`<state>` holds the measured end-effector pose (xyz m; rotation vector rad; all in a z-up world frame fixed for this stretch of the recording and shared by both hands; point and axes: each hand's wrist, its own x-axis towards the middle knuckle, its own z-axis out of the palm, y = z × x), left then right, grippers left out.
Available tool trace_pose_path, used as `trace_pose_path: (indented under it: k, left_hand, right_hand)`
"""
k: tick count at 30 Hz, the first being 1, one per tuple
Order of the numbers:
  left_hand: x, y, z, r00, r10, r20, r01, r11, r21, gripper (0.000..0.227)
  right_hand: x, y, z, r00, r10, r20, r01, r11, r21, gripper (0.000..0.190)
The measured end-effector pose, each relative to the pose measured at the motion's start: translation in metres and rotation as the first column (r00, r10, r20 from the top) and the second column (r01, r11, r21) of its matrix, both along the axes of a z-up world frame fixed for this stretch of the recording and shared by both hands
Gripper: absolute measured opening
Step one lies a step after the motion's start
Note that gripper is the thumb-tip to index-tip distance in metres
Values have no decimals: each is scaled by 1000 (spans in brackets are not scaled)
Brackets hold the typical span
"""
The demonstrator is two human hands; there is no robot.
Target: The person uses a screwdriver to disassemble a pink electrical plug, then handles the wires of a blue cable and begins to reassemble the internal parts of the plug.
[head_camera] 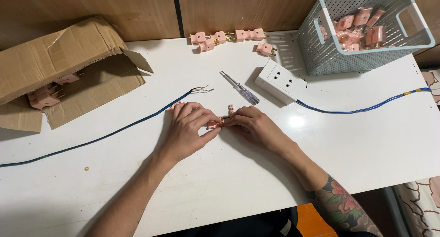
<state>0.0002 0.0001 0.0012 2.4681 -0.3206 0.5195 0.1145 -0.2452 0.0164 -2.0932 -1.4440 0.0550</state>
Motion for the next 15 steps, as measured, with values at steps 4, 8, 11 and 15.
trace_pose_path:
  k: [4,8,11,15]
  left_hand:
    - [0,-1,-5,1000,0,8,0,1000,-6,19]
    - [1,-1,-4,1000,12,22,-12,1000,-13,22]
    - [-1,0,-4,1000,10,24,-10,1000,-16,27]
    - [-1,1,6,999,3,36,-2,1000,-18,47]
  right_hand:
    - [2,-3,4,1000,2,15,-2,1000,-9,17]
    - [2,-5,12,998,44,40,-43,999,-19,19]
    - [6,-8,19,1000,17,0,-17,1000,20,19]
    - [24,-13,13,987,-161,18,160,985,57,23]
